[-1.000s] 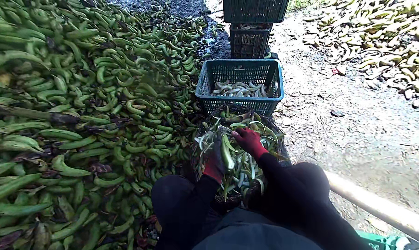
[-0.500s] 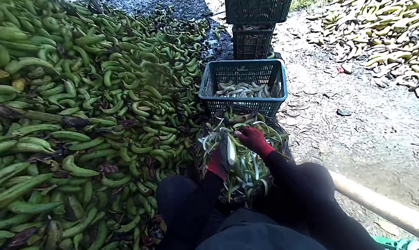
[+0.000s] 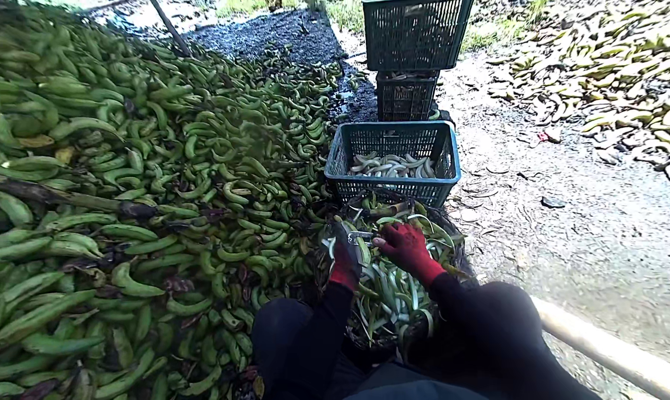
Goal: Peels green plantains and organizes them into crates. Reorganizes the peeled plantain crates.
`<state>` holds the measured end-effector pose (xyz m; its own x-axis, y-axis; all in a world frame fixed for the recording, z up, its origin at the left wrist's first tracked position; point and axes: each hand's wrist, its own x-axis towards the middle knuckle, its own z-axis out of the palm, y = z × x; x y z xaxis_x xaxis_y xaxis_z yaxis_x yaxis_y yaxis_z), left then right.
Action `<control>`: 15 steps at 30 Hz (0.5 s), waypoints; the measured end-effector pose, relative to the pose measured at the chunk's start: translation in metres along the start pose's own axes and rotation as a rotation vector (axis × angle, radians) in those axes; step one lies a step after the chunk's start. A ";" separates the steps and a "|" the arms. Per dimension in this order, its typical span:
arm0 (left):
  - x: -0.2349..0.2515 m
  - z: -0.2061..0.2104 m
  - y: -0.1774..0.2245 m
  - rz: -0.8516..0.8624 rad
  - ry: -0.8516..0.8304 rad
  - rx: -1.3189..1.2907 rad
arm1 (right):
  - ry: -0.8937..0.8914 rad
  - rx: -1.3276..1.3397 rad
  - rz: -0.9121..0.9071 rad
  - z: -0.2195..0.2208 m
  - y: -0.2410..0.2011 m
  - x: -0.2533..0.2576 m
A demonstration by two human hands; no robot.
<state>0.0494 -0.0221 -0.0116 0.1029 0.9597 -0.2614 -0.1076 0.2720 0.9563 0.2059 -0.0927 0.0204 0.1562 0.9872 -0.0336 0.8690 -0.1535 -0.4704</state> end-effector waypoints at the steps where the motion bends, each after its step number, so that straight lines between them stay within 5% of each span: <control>1: -0.001 -0.001 0.002 -0.005 0.000 0.075 | -0.002 -0.022 0.004 -0.002 -0.002 -0.002; 6: -0.032 0.002 0.017 0.009 -0.340 0.259 | -0.104 0.145 0.191 -0.011 0.006 0.020; 11: -0.001 -0.004 0.006 -0.028 -0.023 0.028 | 0.036 0.061 0.029 0.010 -0.007 -0.010; 15: 0.005 -0.005 0.021 -0.086 -0.005 -0.256 | 0.169 0.014 -0.064 0.014 -0.018 -0.025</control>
<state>0.0429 -0.0113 0.0067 0.1275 0.9322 -0.3388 -0.3444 0.3620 0.8662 0.1797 -0.1140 0.0174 0.1786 0.9732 0.1449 0.8731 -0.0888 -0.4793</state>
